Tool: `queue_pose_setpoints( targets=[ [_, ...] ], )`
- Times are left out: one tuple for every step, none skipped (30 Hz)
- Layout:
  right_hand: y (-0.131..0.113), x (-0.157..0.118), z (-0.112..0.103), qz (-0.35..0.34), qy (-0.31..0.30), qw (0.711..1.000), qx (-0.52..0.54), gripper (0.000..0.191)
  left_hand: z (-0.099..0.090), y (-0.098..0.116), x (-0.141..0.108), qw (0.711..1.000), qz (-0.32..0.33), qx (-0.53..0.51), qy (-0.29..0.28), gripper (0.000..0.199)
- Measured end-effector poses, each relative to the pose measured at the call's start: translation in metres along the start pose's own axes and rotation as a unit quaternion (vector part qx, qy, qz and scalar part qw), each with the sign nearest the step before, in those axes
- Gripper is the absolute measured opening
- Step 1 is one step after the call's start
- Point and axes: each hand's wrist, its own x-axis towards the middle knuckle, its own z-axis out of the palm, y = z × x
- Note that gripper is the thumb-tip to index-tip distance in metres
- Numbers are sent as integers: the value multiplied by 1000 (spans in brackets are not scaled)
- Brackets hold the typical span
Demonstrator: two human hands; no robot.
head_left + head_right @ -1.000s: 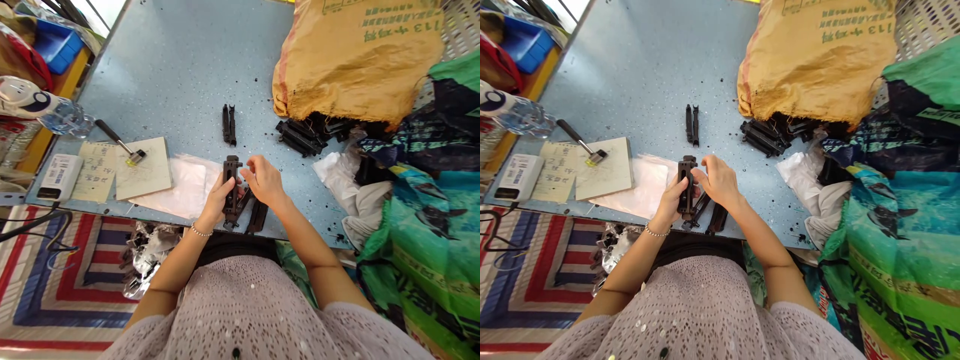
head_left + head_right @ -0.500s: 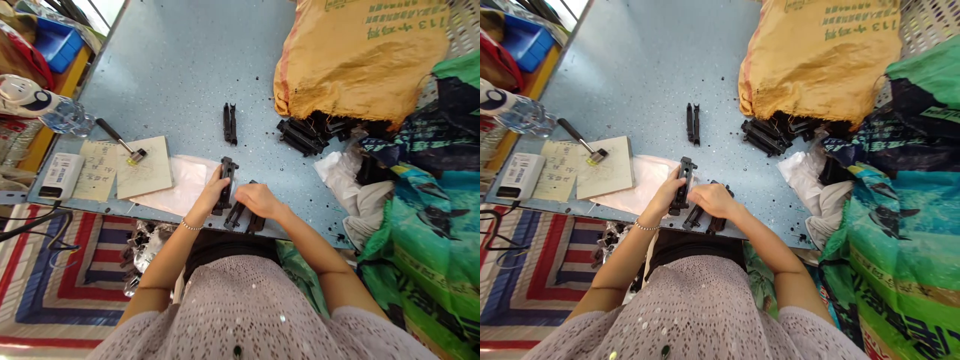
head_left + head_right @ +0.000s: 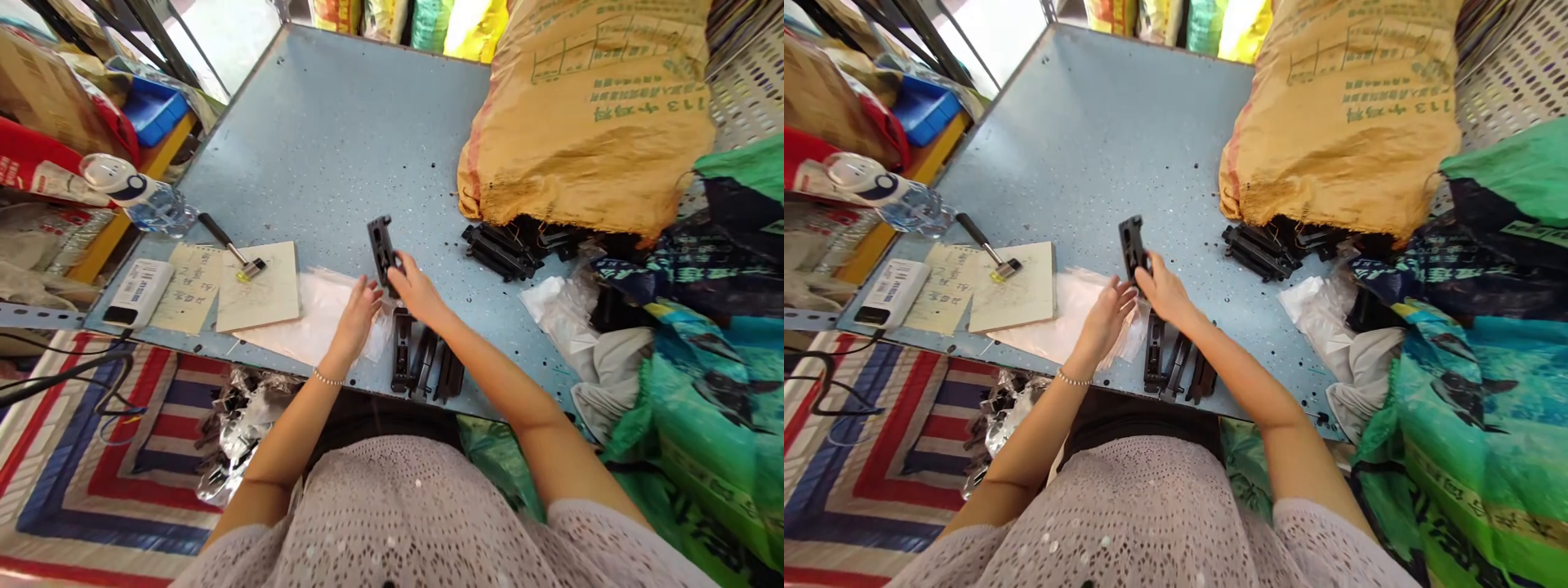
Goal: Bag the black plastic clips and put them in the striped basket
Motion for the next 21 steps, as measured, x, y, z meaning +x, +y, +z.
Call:
queue_pose_setpoints(
  targets=[
    [-2, -26, -2, -23, -27, 999, 15, 49, 2, 9, 4, 999, -13, -53, 4, 55],
    [-5, -49, -4, -42, -55, 998, 10, 45, 4, 17, 6, 996, -27, -85, 3, 50],
    [-6, -64, -7, -47, -39, 998, -5, 40, 8, 21, 5, 994, -39, -97, -3, 44],
    [-7, -73, -10, -44, -14, 999, -21, 38, 12, 24, 2, 994, -50, -94, -13, 39],
    [-7, -74, -13, -37, 23, 998, -34, 39, 16, 24, -3, 994, -58, -84, -27, 35],
    [-7, -68, -16, -27, 57, 997, -36, 40, 20, 22, -9, 995, -62, -73, -40, 33],
    [-6, -59, -19, -20, 71, 997, -20, 42, 23, 19, -15, 995, -60, -64, -50, 33],
    [-5, -47, -20, -15, 60, 998, 15, 45, 25, 16, -20, 995, -54, -57, -55, 35],
    [-4, -35, -20, -9, 30, 997, 65, 49, 26, 13, -24, 996, -44, -50, -53, 37],
    [-4, -26, -20, 0, -9, 993, 120, 53, 26, 10, -26, 998, -31, -43, -45, 40],
    [-4, -20, -18, 10, -46, 984, 169, 56, 25, 9, -27, 999, -19, -37, -35, 40],
    [-4, -21, -16, 14, -78, 976, 202, 59, 23, 9, -27, 999, -10, -34, -25, 39],
    [-5, -26, -13, 6, -104, 972, 210, 60, 21, 10, -26, 999, -8, -33, -16, 37],
    [-6, -37, -9, -17, -118, 975, 189, 60, 19, 12, -25, 999, -10, -37, -5, 35],
    [-7, -50, -4, -51, -121, 981, 144, 58, 17, 15, -25, 999, -17, -46, 6, 33],
    [-8, -66, 1, -90, -117, 985, 86, 55, 15, 18, -24, 998, -28, -56, 12, 32],
    [-8, -81, 6, -126, -109, 986, 26, 50, 14, 20, -24, 997, -43, -65, 14, 32],
    [-7, -93, 10, -156, -104, 982, -25, 45, 12, 22, -24, 996, -61, -68, 12, 33],
    [-6, -102, 12, -176, -109, 976, -62, 41, 10, 22, -24, 995, -80, -64, 7, 35],
    [-3, -105, 11, -182, -120, 972, -85, 39, 7, 20, -25, 994, -95, -52, 1, 37],
    [2, -103, 6, -172, -129, 971, -101, 38, 3, 16, -25, 994, -102, -26, -6, 40]
  ],
)
